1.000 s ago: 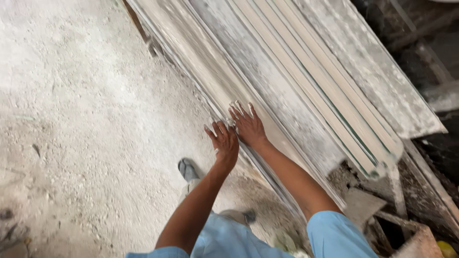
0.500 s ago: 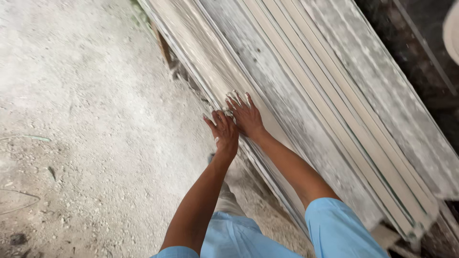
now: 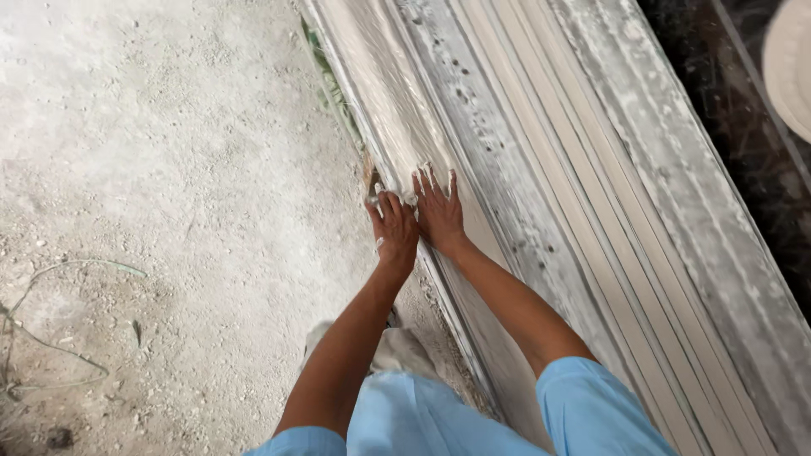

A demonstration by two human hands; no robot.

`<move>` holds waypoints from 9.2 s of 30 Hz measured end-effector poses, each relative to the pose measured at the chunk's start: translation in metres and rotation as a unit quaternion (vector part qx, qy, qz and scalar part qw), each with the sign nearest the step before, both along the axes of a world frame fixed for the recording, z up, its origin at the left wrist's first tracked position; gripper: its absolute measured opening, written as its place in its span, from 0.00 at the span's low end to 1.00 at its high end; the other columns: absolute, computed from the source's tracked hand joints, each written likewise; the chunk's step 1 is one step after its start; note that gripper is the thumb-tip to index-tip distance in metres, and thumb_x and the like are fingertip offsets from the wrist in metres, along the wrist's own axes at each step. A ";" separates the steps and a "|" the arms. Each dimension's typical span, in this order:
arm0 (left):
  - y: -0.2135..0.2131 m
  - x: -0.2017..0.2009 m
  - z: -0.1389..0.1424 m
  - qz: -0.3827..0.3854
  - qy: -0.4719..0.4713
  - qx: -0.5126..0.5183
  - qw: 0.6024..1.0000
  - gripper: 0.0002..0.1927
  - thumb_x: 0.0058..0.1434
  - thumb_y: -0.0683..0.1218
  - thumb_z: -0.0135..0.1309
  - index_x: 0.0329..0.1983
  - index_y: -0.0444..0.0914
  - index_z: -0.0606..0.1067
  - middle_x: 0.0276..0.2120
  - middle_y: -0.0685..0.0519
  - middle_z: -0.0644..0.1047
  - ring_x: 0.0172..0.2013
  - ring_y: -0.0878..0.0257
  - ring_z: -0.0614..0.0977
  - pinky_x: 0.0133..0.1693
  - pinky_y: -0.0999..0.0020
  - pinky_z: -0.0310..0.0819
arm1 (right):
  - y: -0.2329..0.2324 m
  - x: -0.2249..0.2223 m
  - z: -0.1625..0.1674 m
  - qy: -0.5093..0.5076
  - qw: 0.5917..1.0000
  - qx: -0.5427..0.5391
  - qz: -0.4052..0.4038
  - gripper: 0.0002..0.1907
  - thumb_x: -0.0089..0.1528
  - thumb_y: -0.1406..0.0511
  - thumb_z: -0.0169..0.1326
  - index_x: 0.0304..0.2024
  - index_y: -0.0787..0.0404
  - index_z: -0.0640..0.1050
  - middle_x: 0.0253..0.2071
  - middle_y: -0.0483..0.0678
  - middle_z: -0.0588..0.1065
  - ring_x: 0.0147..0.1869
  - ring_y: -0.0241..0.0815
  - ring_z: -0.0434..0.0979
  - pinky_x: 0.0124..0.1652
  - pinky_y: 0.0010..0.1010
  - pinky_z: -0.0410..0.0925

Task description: The person retrieves a wet fiberglass mat from a bucket and lays it over a stack of rectangular panels. They then use a small trowel to spread a white paste over the mat and smooth it with their hands, repeating the process along the length of the panels.

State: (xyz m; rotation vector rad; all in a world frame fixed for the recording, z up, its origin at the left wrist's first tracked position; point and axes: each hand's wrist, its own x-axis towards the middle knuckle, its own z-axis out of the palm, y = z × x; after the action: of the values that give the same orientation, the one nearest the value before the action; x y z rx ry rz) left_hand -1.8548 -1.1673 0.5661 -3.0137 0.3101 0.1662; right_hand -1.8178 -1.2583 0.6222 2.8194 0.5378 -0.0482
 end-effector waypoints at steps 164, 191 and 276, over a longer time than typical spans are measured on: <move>-0.173 -0.681 0.060 -0.184 -0.025 -0.345 0.920 0.12 0.60 0.36 0.52 0.46 0.36 0.78 0.62 0.39 0.68 0.68 0.43 0.64 0.64 0.42 0.56 | -0.439 -1.000 -0.094 0.234 0.933 -0.009 -0.274 0.48 0.65 0.38 0.37 0.74 0.65 0.50 0.79 0.56 0.39 0.83 0.51 0.35 0.72 0.63 0.33; 0.066 -0.375 0.048 -0.038 -0.059 -0.418 0.906 0.15 0.59 0.37 0.52 0.50 0.37 0.78 0.58 0.39 0.71 0.64 0.42 0.68 0.63 0.44 0.59 | -0.179 -0.387 -0.098 0.031 0.990 0.100 -0.091 0.40 0.70 0.50 0.43 0.74 0.70 0.54 0.76 0.66 0.51 0.82 0.59 0.45 0.71 0.69 0.36; 0.396 0.807 0.034 0.036 0.021 -0.536 0.843 0.25 0.60 0.40 0.54 0.57 0.22 0.64 0.55 0.28 0.67 0.57 0.34 0.68 0.58 0.42 0.60 | 0.238 0.915 -0.116 0.073 0.966 0.186 -0.166 0.42 0.66 0.61 0.50 0.78 0.51 0.46 0.78 0.55 0.43 0.80 0.65 0.39 0.69 0.63 0.44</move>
State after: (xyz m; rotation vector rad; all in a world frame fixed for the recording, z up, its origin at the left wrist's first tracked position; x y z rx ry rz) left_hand -1.0475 -0.7716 0.6005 -4.1478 0.3853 0.0671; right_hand -0.9025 -1.0204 0.5058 3.2637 0.0994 -0.2468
